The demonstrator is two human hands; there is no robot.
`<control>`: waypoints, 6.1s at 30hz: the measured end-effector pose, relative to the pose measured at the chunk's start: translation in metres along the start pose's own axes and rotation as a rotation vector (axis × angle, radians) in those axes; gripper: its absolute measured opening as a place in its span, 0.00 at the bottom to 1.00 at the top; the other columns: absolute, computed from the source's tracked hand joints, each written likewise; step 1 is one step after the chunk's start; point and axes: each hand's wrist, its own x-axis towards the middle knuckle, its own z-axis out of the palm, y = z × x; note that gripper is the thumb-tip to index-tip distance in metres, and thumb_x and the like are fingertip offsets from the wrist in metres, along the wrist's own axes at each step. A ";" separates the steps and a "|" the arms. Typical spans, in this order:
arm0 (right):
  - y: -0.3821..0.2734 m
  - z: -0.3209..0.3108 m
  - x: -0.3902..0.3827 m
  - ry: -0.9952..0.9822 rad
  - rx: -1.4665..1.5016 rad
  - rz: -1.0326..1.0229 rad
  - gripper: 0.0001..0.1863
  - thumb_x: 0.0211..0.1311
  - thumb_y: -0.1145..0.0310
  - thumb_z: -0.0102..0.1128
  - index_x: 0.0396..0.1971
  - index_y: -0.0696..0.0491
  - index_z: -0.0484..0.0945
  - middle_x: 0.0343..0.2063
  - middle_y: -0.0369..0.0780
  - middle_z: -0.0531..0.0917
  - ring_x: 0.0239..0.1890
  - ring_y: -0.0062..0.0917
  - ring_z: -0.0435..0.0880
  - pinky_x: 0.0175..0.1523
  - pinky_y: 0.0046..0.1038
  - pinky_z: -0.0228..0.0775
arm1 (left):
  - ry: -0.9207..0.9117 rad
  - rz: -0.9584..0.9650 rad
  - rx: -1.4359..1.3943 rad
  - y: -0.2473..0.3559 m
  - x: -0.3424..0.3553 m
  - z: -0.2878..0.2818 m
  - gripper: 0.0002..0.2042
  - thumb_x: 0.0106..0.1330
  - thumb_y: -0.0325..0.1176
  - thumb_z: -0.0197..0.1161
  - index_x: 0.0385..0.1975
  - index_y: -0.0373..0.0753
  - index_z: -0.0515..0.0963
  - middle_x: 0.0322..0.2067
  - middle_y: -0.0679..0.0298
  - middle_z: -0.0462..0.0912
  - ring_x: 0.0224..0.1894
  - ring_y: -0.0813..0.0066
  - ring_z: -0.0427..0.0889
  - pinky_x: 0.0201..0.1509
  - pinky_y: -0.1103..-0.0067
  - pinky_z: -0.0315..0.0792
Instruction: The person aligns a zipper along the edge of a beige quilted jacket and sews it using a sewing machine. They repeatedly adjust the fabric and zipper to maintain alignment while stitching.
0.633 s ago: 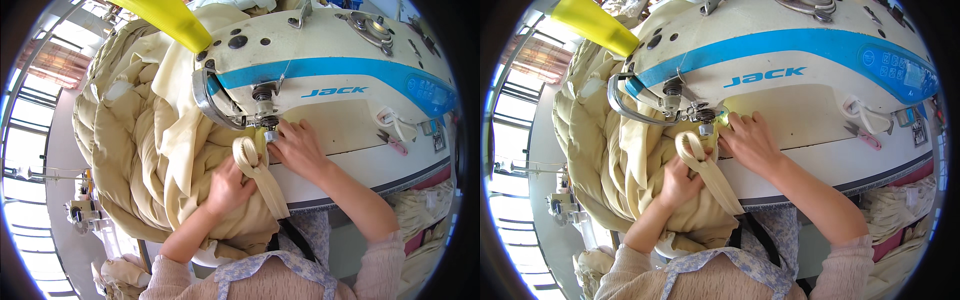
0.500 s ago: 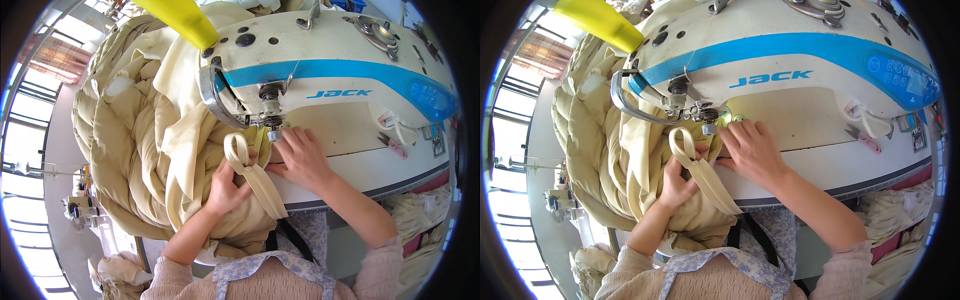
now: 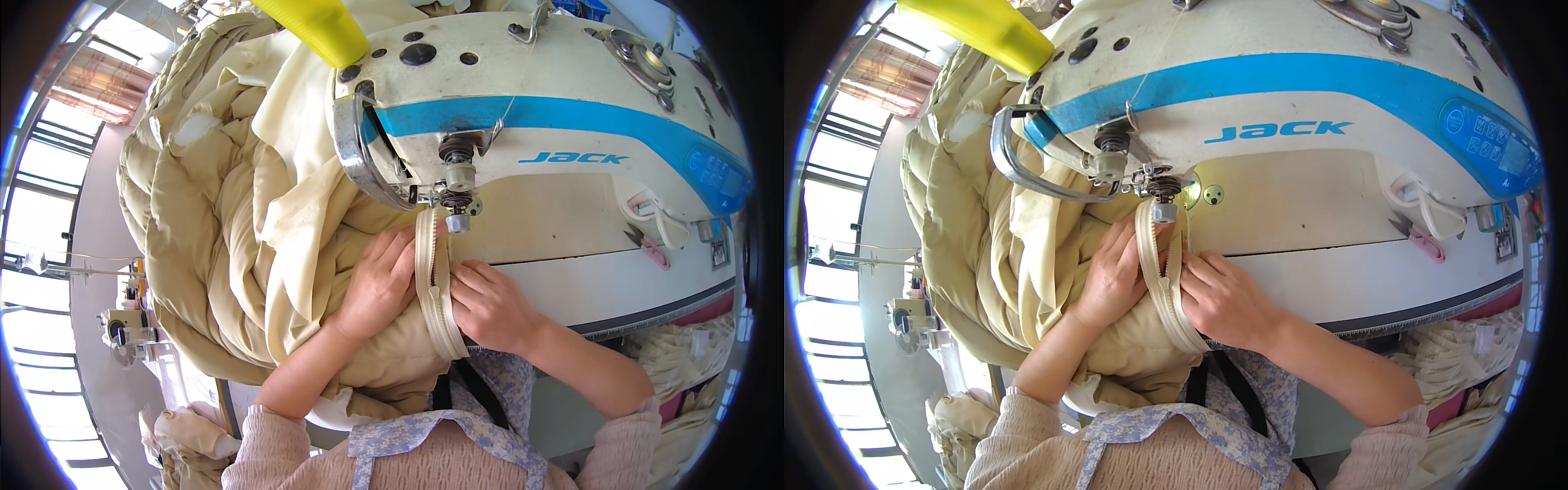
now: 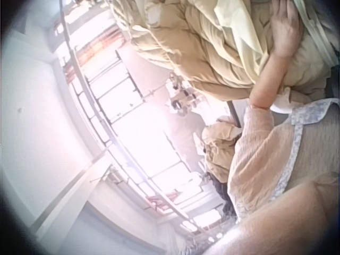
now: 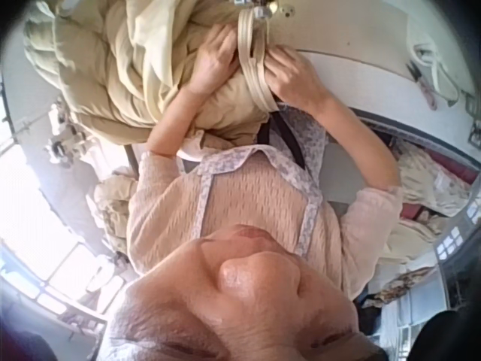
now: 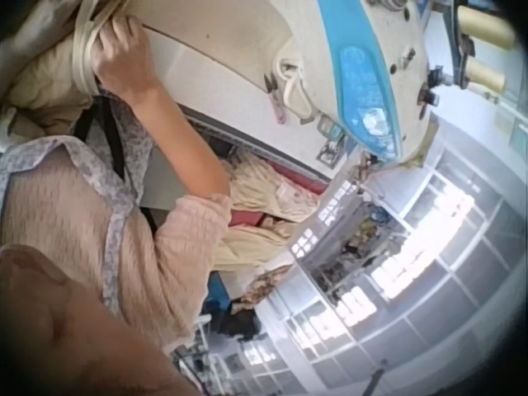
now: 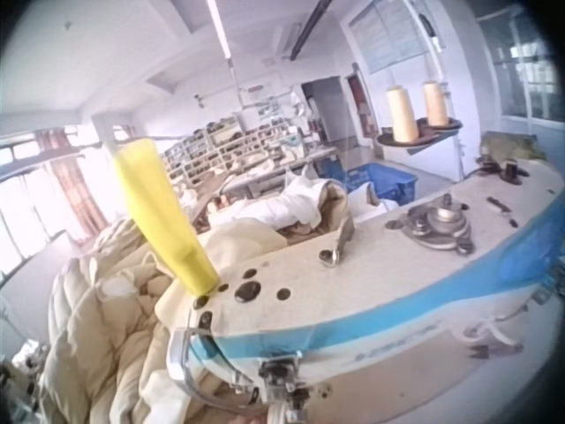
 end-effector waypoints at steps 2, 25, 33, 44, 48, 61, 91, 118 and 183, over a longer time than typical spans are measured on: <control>0.000 0.000 -0.001 -0.026 0.009 0.007 0.08 0.46 0.72 0.61 0.26 0.61 0.82 0.38 0.47 0.85 0.51 0.39 0.83 0.57 0.37 0.76 | -0.054 0.111 0.051 -0.005 0.005 -0.002 0.27 0.54 0.22 0.71 0.58 0.38 0.79 0.51 0.52 0.84 0.50 0.52 0.80 0.57 0.66 0.75; -0.004 -0.001 0.003 -0.007 0.004 0.048 0.15 0.52 0.74 0.63 0.42 0.60 0.84 0.46 0.44 0.87 0.52 0.31 0.85 0.55 0.33 0.76 | -0.234 0.204 0.137 -0.002 -0.003 -0.040 0.21 0.60 0.27 0.62 0.55 0.36 0.80 0.48 0.57 0.85 0.60 0.58 0.80 0.76 0.59 0.63; -0.002 -0.002 0.002 0.014 0.021 0.083 0.17 0.53 0.73 0.64 0.44 0.59 0.84 0.47 0.43 0.87 0.52 0.30 0.85 0.56 0.32 0.76 | -0.278 0.002 0.321 0.019 -0.011 -0.048 0.23 0.52 0.26 0.65 0.52 0.35 0.79 0.32 0.62 0.79 0.38 0.63 0.81 0.73 0.63 0.68; 0.000 -0.001 0.001 0.026 0.027 0.082 0.11 0.54 0.73 0.64 0.38 0.57 0.83 0.43 0.43 0.87 0.49 0.31 0.86 0.52 0.31 0.76 | -0.344 0.069 0.030 0.000 0.000 -0.051 0.22 0.55 0.25 0.66 0.53 0.38 0.78 0.40 0.58 0.84 0.41 0.58 0.86 0.47 0.68 0.81; 0.000 0.000 0.002 0.033 0.013 0.079 0.10 0.54 0.73 0.65 0.38 0.57 0.84 0.42 0.42 0.87 0.48 0.30 0.86 0.52 0.30 0.76 | -0.399 -0.206 -0.408 0.006 -0.010 -0.052 0.18 0.60 0.26 0.66 0.51 0.41 0.78 0.35 0.59 0.87 0.28 0.59 0.86 0.30 0.67 0.80; 0.000 -0.009 0.003 -0.043 0.066 -0.030 0.07 0.46 0.72 0.63 0.28 0.56 0.82 0.38 0.40 0.83 0.46 0.32 0.81 0.51 0.32 0.76 | -0.101 0.124 0.140 0.007 -0.015 -0.019 0.26 0.52 0.27 0.69 0.56 0.38 0.80 0.56 0.60 0.80 0.56 0.58 0.81 0.56 0.66 0.77; -0.006 -0.008 -0.003 -0.081 0.083 0.001 0.16 0.46 0.68 0.65 0.37 0.57 0.87 0.43 0.44 0.88 0.51 0.36 0.85 0.58 0.38 0.76 | 0.009 0.348 -0.014 -0.032 0.006 0.007 0.15 0.51 0.30 0.64 0.40 0.35 0.83 0.38 0.60 0.86 0.46 0.64 0.87 0.50 0.71 0.80; 0.006 -0.006 0.006 -0.115 0.062 0.044 0.16 0.55 0.68 0.61 0.43 0.56 0.86 0.51 0.41 0.86 0.56 0.31 0.82 0.64 0.37 0.68 | -0.014 0.167 -0.330 -0.057 0.020 0.010 0.15 0.52 0.27 0.70 0.42 0.40 0.86 0.34 0.60 0.86 0.36 0.58 0.84 0.40 0.68 0.79; -0.040 -0.011 -0.016 -0.048 0.151 0.105 0.08 0.47 0.70 0.64 0.28 0.56 0.84 0.40 0.38 0.86 0.49 0.28 0.84 0.58 0.35 0.73 | -0.050 0.325 0.009 -0.023 -0.004 -0.003 0.16 0.57 0.31 0.63 0.45 0.37 0.83 0.47 0.63 0.88 0.47 0.68 0.86 0.57 0.68 0.73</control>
